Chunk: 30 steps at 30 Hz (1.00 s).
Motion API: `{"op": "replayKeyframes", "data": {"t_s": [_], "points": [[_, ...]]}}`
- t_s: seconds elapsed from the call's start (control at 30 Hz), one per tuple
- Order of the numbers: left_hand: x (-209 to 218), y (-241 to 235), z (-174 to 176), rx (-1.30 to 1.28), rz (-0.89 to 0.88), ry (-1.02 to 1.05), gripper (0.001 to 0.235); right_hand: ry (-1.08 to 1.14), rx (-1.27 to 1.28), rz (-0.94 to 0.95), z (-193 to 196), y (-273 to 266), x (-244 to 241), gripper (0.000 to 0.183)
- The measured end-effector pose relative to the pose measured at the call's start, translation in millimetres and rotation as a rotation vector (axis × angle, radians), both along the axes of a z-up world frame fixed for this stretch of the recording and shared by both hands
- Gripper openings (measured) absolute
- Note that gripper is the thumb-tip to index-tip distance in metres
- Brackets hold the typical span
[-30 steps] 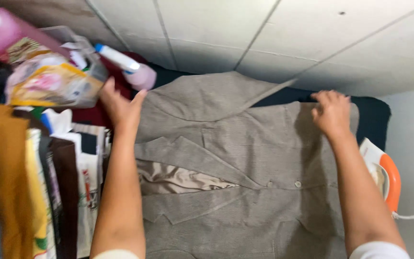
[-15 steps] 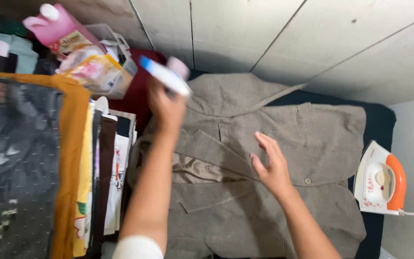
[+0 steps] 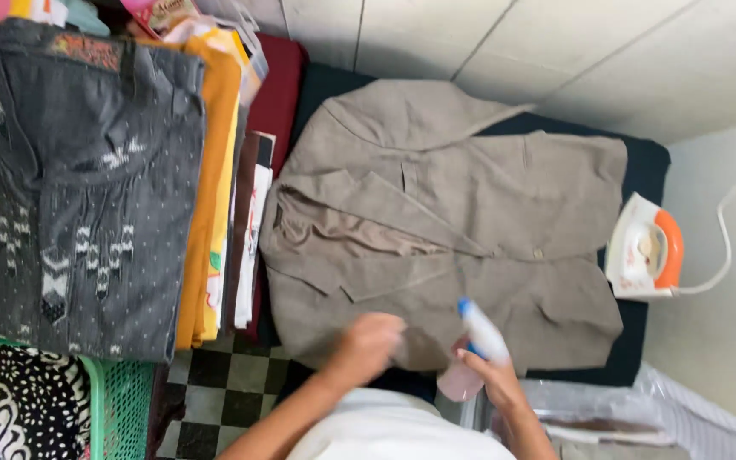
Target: The recorder is ironing and folding a brown suit jacket on a table.
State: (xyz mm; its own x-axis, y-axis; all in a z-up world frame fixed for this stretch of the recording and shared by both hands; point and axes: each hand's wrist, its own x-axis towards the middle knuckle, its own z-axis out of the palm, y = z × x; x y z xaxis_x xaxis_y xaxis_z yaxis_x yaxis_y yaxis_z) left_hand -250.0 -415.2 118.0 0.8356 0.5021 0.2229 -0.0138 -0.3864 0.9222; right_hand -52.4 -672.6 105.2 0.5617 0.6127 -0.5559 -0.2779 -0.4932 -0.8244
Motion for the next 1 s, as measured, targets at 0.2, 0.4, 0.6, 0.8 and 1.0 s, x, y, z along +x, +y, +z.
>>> {"op": "replayKeyframes", "data": {"t_s": [0.2, 0.4, 0.6, 0.8, 1.0], "points": [[-110, 40, -50, -0.062, 0.526, 0.589, 0.023, -0.259, -0.019, 0.266, 56, 54, -59, 0.047], [-129, 63, -94, -0.244, 0.627, 0.596, 0.059, -0.491, -0.446, 0.285, -8, 36, -77, 0.036], [-122, 75, -112, -0.477, 0.587, 0.692, 0.072, -0.652, -0.539, -0.102, -30, -26, 23, 0.040], [-119, 77, -128, -0.683, 0.630, 0.698, 0.065, -0.802, -0.505, -0.067, 72, 90, 84, 0.029], [-123, 78, -163, -0.677, 0.706, 0.626, 0.060, -0.921, -0.348, -0.356, 32, 103, 184, 0.038]]}}
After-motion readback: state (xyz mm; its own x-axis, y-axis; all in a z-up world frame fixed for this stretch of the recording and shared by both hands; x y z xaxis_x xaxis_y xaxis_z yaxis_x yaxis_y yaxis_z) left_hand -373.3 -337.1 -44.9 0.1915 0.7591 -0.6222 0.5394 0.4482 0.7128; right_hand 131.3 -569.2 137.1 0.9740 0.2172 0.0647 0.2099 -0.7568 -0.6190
